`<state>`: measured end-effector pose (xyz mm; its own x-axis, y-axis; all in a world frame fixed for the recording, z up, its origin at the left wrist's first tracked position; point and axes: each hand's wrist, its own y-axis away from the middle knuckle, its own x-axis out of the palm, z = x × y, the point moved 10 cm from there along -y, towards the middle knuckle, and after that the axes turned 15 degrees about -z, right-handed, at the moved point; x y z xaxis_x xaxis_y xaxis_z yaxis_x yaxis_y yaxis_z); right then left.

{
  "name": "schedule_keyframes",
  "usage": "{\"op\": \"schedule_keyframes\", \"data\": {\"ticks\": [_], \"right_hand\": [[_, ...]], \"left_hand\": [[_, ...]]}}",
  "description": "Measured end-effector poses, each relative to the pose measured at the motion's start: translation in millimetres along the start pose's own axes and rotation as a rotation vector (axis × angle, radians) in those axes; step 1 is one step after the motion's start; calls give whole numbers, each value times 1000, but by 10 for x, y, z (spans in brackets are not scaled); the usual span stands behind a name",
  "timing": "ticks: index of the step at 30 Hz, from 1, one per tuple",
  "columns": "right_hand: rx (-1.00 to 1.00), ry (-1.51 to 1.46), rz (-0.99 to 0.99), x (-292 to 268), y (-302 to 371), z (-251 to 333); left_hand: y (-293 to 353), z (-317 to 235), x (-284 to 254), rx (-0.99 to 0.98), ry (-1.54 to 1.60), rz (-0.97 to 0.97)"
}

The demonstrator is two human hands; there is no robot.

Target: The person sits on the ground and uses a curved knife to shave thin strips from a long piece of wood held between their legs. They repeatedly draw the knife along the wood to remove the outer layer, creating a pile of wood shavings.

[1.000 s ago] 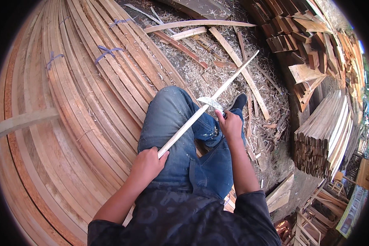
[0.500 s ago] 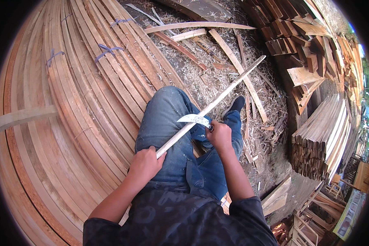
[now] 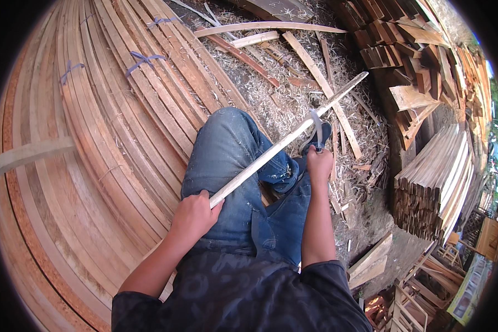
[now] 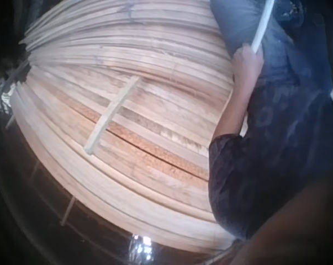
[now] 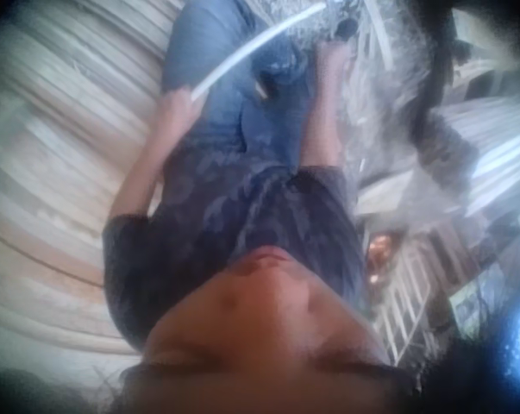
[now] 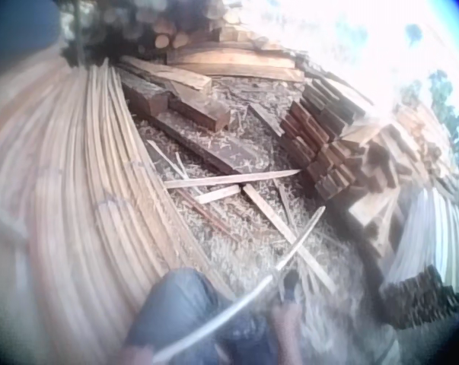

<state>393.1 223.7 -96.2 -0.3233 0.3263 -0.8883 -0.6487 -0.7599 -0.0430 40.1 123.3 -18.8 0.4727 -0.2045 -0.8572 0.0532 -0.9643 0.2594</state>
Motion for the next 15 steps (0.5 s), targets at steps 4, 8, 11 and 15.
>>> {"op": "schedule_keyframes", "data": {"ticks": [4,8,11,15], "right_hand": [[-69,-105,-108,-40,-194,-334],[227,-439,106,-53,70,-589],[535,-699,218,117,410,-719],[787,-946,372,272,850,-618]], "left_hand": [[-25,47,-13,-4,-38,17],[21,68,13,7,-66,65],[71,50,-3,1,-63,37],[126,125,7,-29,-145,-4]]}}
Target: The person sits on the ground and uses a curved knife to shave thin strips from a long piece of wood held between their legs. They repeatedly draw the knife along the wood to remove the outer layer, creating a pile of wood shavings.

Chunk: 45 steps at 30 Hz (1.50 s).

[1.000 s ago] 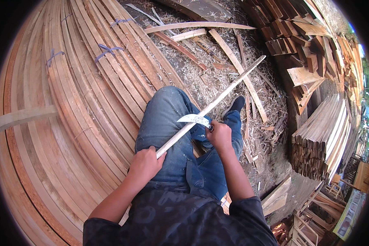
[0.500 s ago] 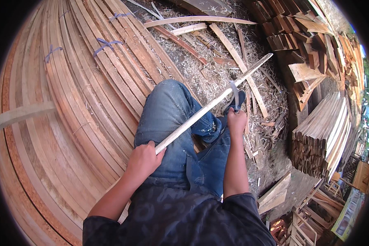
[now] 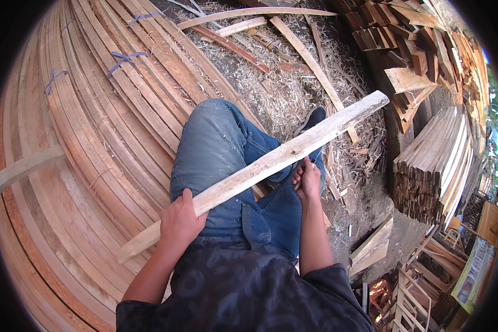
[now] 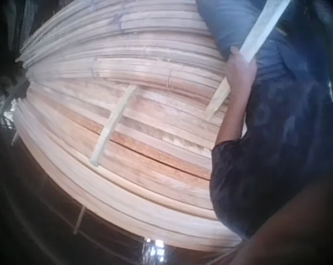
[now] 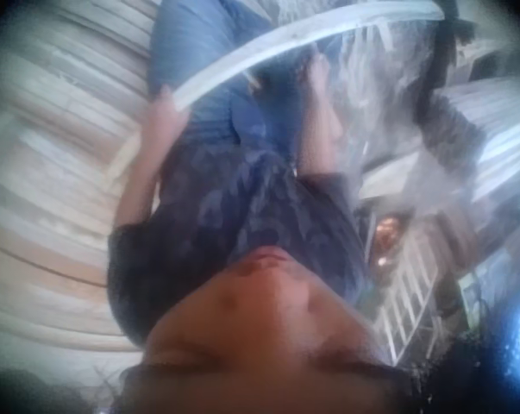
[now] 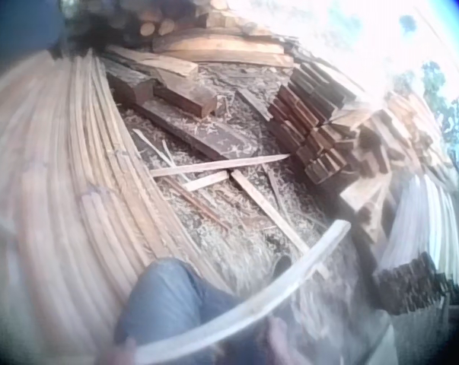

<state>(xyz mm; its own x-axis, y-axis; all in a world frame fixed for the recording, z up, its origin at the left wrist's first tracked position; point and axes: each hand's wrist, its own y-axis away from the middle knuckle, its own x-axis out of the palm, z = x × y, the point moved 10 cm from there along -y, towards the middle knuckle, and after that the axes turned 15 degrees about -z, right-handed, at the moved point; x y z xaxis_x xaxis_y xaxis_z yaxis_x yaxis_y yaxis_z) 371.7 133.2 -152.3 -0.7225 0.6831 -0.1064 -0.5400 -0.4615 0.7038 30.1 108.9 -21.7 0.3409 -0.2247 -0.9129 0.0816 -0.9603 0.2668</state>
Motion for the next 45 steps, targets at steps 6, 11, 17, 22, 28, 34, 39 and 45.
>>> {"op": "schedule_keyframes", "data": {"ticks": [6,11,17,22,28,34,39,45], "right_hand": [[428,-388,272,269,449,-69],[455,-406,324,178,666,189],[485,-778,362,35,752,448],[-301,429,329,132,1126,429],[-960,936,248,457,1191,582],[-776,666,-216,-218,486,1152],[-868,1006,129,273,972,829],[-921,965,-121,188,546,691]], "left_hand": [[-2,101,34,-56,-44,104],[10,204,79,-19,153,266],[17,304,120,-124,416,316],[-87,254,148,-118,521,283],[-119,202,140,-100,516,224],[-138,207,105,-117,463,172],[-183,185,152,-94,475,185],[-193,158,125,-120,440,177]]}}
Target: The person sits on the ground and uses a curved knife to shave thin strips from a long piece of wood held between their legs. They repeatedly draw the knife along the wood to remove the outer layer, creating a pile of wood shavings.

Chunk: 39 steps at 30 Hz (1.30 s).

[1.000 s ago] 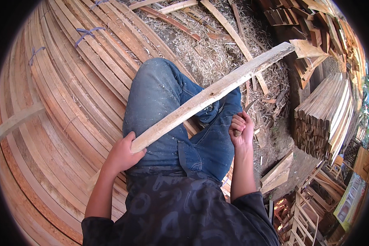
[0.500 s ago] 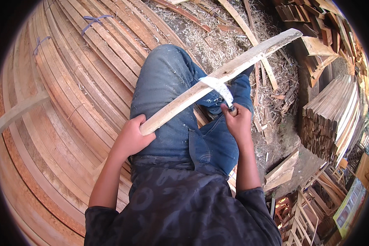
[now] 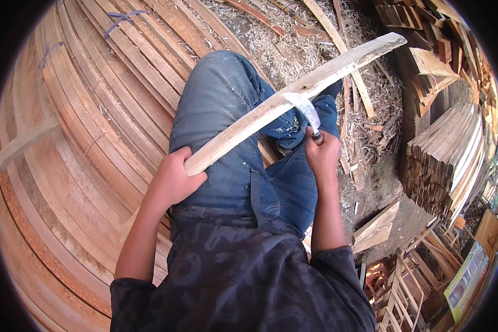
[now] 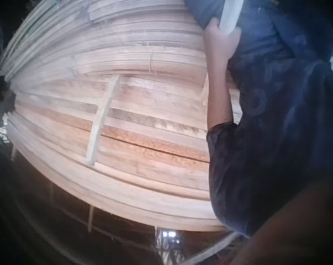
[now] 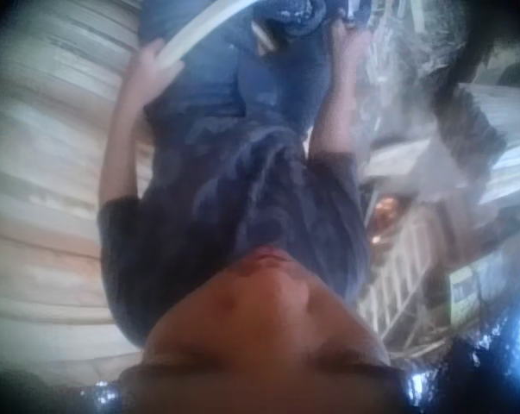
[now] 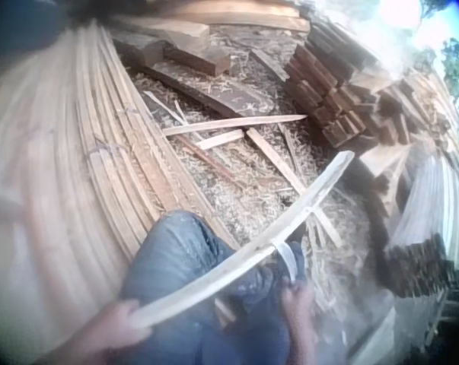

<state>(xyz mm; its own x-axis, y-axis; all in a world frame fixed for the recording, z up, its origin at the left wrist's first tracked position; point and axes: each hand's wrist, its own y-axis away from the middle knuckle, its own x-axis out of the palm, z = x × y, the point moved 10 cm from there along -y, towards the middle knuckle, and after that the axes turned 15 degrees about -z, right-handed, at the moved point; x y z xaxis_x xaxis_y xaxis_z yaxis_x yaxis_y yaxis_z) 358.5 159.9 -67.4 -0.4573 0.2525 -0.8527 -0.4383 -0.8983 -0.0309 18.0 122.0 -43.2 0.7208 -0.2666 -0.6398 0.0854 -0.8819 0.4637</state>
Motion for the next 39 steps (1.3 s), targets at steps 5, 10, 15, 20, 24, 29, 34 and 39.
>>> {"op": "schedule_keyframes", "data": {"ticks": [5,10,15,20,24,29,34,39], "right_hand": [[115,43,-137,-395,-441,-528],[-78,-44,149,-138,9,378],[-184,78,181,372,183,544],[14,122,51,263,-242,159],[294,-58,-81,-13,-740,-898],[160,-44,41,-220,-407,-234],[-202,48,246,348,219,660],[-132,121,173,423,-106,543]], "left_hand": [[1,21,-35,-30,-19,-31],[-60,-18,45,-66,-41,-17],[-43,-83,19,-48,-41,-33],[-41,-56,12,-82,-68,-15],[-31,-58,22,-98,-119,15],[-73,-57,67,-116,-59,38],[-109,59,120,-163,-6,146],[-118,41,122,-247,-2,199]]}}
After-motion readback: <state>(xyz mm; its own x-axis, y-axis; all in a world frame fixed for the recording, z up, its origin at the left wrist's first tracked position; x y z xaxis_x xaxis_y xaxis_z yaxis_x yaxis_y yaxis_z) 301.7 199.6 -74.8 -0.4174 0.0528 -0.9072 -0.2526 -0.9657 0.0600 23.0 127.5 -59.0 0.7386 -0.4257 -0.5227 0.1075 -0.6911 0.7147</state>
